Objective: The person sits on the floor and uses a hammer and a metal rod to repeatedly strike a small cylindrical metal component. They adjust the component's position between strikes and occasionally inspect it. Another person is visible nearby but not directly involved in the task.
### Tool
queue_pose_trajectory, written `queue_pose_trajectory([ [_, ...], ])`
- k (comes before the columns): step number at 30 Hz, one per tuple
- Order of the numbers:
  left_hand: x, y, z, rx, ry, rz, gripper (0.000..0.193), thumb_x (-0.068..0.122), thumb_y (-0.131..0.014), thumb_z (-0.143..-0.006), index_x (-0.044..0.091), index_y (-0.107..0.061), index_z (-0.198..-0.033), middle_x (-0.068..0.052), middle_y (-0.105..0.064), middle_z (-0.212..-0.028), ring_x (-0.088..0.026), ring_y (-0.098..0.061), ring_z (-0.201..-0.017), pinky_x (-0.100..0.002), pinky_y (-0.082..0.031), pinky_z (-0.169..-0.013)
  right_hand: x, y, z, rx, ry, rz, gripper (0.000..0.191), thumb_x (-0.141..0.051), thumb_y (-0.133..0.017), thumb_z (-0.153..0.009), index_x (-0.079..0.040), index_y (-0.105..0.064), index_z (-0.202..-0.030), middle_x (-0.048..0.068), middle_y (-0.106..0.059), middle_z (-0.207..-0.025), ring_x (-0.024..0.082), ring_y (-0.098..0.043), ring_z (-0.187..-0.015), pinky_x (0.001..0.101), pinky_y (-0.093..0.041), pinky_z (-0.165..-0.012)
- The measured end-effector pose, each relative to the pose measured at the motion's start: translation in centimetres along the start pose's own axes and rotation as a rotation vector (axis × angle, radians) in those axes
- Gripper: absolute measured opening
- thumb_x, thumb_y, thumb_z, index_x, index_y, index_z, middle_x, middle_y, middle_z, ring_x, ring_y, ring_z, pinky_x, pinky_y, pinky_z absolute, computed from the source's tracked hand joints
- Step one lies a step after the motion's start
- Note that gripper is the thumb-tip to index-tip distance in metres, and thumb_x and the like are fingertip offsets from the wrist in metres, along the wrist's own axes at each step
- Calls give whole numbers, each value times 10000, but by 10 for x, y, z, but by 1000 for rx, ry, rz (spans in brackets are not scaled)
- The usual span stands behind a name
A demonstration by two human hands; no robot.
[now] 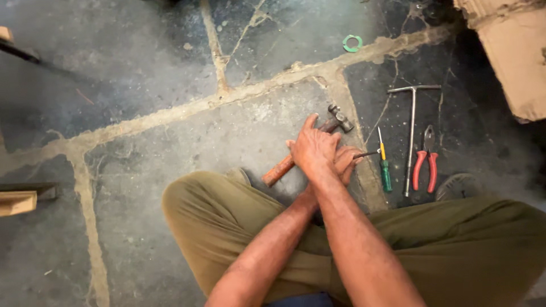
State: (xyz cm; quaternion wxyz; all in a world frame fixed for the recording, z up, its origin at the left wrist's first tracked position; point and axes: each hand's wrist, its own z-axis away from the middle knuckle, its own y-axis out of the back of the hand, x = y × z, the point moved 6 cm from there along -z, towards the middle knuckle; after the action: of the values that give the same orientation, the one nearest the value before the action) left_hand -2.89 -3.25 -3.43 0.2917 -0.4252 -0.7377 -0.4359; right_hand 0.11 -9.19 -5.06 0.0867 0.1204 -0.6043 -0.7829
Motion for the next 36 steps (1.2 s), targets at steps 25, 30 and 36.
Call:
queue_pose_trajectory([
  [25,-2,2,3,-73,26,45,194,42,-623,-975,45,-647,-1168,-146,-689,-1184,-357,-664,-1143,-441,-535,-1005,78,199,140,381,506,-1162,545,-71,-490,-1033,35,-344,-1547,146,-580,-1343,186,-617,-998,326,-528,-911],
  [30,-6,-2,7,-109,12,46,197,39,-641,-972,42,-643,-1169,-145,-686,-1188,-363,-657,-1150,-443,-526,-1008,160,172,199,355,60,-713,596,-127,-605,-1008,-6,-456,-1573,100,-671,-779,140,-643,-639,291,-532,-600],
  [36,-12,-6,14,-90,-2,26,200,61,-643,-975,36,-639,-1174,-154,-684,-1173,-371,-656,-1151,-452,-515,-1075,182,159,222,470,-101,-623,604,-167,-599,-1024,-19,-418,-1581,152,-699,-824,198,-694,-703,344,-551,-650],
])
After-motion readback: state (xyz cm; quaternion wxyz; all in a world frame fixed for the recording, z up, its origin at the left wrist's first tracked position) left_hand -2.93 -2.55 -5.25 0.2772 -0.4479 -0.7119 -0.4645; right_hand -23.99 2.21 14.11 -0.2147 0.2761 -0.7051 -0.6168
